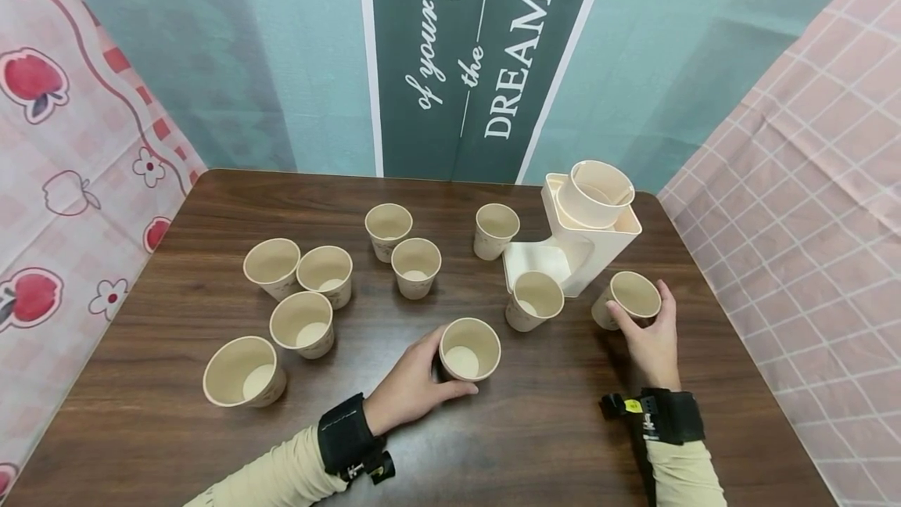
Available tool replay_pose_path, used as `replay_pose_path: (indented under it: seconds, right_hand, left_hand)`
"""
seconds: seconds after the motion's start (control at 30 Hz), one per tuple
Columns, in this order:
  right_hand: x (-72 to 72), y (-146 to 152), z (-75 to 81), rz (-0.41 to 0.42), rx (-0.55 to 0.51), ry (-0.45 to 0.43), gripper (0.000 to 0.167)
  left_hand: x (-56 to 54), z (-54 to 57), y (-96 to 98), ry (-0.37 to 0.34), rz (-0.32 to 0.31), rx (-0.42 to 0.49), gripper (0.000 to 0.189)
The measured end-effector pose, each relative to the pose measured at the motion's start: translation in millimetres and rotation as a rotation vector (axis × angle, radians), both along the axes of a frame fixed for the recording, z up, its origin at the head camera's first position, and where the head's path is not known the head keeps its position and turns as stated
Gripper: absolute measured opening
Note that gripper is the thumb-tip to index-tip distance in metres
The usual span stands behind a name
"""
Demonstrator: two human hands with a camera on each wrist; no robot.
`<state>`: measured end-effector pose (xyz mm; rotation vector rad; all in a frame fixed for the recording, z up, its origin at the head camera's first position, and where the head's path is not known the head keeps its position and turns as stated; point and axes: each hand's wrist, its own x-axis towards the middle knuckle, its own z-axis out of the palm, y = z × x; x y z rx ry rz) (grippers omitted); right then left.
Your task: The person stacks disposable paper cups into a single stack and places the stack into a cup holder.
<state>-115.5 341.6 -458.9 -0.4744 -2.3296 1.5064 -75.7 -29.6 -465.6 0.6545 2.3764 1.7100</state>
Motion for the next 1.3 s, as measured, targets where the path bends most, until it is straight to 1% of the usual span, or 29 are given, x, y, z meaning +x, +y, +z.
replay_pose_path:
  seconds: [0.13,0.37,0.5,0.7,1.03,1.3]
  right_hand:
    - [1.0,-0.4,-1.4,-0.015,0.0,0.01,0.09]
    - [2.5,-3.8,-2.7,-0.009,-0.006,0.09,0.079]
    - [3.0,-3.9,-4.2,0.003,-0.008,0.115,0.075]
    - [3.3,-4.4,-3.3,0.003,-0.017,0.111,0.075]
    - [4.9,-4.2,-0.6,0.007,0.012,0.086,0.075]
    - [5.4,-3.9,2.8,0.011,-0.001,0.077,0.074]
  left_hand:
    - [0.2,0.2,-0.2,-0.004,0.001,-0.004,0.078]
    - [0.4,0.3,-0.2,-0.008,0.001,-0.003,0.079]
    - [0.4,-0.2,-0.2,-0.009,0.0,0.0,0.079]
    - [0.1,-0.8,-0.3,-0.008,-0.001,0.004,0.078]
    - [0.1,0.1,0.1,-0.004,0.0,0.001,0.078]
    - [0.1,-0.1,0.0,0.0,0.001,0.003,0.078]
